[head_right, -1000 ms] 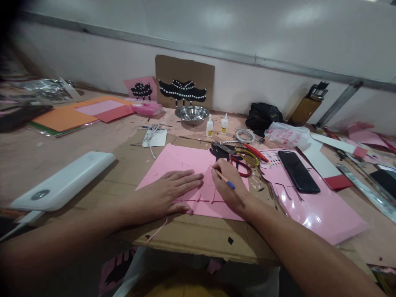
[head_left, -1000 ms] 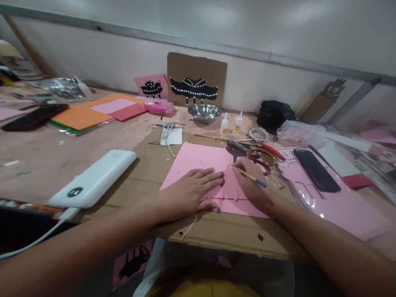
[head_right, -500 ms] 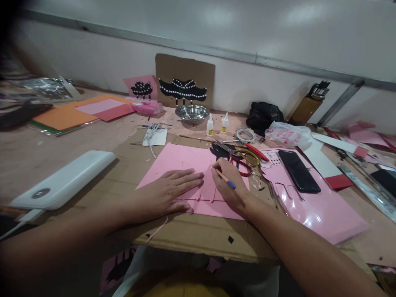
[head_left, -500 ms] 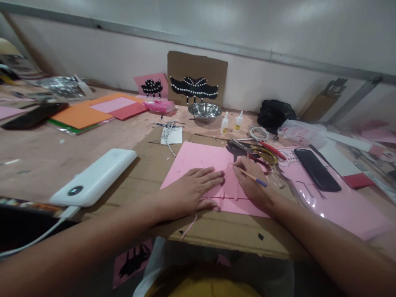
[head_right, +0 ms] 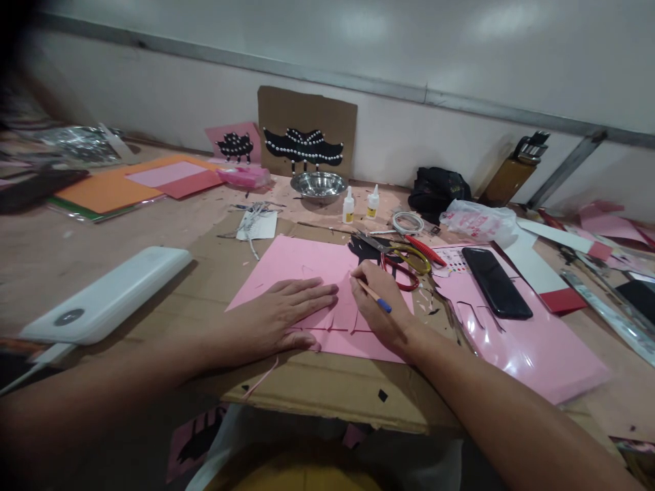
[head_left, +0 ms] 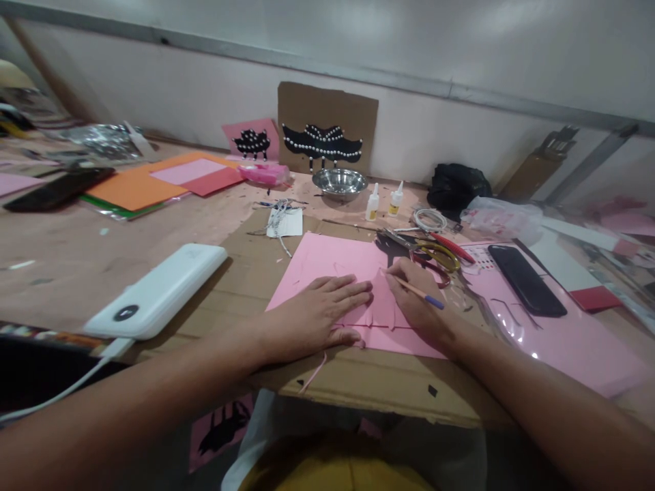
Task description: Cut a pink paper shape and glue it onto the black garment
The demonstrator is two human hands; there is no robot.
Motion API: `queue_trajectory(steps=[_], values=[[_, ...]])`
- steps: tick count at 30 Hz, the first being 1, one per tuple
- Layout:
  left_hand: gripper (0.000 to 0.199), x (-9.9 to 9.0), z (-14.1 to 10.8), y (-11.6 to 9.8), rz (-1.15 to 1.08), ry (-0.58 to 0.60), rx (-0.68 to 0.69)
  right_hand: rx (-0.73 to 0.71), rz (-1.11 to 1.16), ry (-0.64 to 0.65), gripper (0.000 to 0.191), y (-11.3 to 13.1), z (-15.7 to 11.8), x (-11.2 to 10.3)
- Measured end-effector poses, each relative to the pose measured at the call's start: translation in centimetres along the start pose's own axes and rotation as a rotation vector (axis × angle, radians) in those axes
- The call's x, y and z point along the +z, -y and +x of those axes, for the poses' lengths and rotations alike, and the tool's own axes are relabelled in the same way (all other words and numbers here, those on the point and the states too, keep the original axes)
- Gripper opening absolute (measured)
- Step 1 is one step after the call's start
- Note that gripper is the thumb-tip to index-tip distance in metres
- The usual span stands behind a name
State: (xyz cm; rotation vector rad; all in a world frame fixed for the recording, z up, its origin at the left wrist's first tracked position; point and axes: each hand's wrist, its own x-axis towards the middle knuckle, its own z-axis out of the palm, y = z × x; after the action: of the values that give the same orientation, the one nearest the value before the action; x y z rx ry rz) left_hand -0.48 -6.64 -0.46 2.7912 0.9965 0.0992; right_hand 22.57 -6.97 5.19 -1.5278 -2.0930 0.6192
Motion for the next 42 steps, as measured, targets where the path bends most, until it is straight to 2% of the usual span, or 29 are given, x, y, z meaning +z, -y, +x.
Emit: queue_trajectory(steps=[9,22,36,42], values=[[0.069,0.0,-0.1,0.0,-0.019,0.005,-0.003,-0.011,0.024,0.003,0.016,-0.8,0.3,0.6],[0.07,0.0,-0.1,0.0,-0.03,0.008,-0.011,-0.011,-0.004,0.042,0.018,0.1,0.1,0.1],[0.07,0.0,0.0,0.0,-0.029,0.035,-0.013,-0.012,-0.06,0.029,0.017,0.7,-0.2,-0.2],[0.069,-0.1,0.0,0.0,-0.023,0.033,-0.013,-0.022,-0.022,0.038,0.017,0.2,0.0,0.0]])
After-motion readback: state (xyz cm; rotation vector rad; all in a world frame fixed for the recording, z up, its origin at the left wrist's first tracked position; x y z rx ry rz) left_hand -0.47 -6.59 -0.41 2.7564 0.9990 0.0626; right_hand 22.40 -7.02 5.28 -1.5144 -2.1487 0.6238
